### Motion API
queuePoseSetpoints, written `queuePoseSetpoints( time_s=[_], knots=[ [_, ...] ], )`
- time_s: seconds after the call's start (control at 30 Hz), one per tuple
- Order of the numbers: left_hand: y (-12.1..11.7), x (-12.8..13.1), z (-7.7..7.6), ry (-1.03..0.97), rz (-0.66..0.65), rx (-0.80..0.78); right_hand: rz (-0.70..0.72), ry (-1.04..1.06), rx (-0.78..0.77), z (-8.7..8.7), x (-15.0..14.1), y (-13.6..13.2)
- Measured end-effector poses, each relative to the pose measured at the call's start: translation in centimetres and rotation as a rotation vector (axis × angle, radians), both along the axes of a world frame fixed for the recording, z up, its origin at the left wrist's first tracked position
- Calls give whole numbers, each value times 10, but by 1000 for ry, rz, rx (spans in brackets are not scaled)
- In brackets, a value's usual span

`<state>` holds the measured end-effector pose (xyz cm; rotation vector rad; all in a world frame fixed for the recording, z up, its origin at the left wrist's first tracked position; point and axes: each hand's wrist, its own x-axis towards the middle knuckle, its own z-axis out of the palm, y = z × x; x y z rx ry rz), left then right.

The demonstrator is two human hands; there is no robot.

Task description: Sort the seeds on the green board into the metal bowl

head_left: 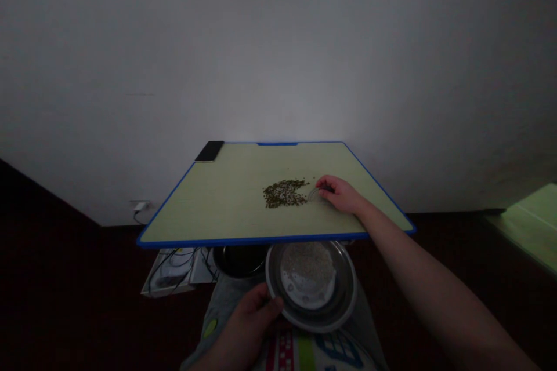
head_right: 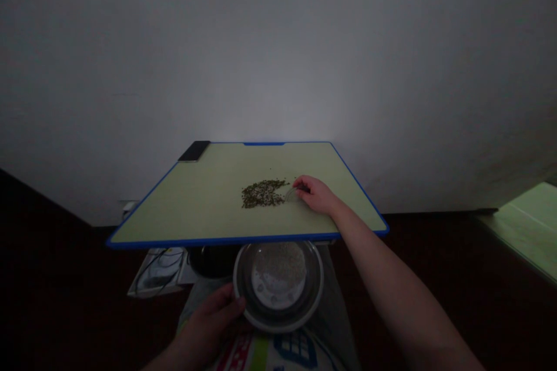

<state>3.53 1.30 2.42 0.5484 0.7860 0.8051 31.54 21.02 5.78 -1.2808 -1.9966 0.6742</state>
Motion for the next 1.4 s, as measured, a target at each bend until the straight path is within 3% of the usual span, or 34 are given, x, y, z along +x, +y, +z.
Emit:
queuePoseSetpoints(
  time_s=[0.3,0.63,0.97,1.4],
  knots=[
    [1,-2,-2,-2,14,-24,-4,-57,43,0,-5,-5],
    [3,-8,-26,12,63,-53,-52,-77,124,-2,-11,-7],
    [5,-17,-31,116,81,-54,-66,-63,164,-3,-14,-6],
    [7,-20,-39,102,71,-34,-103,-28,180,-7,-12,0]
  ],
)
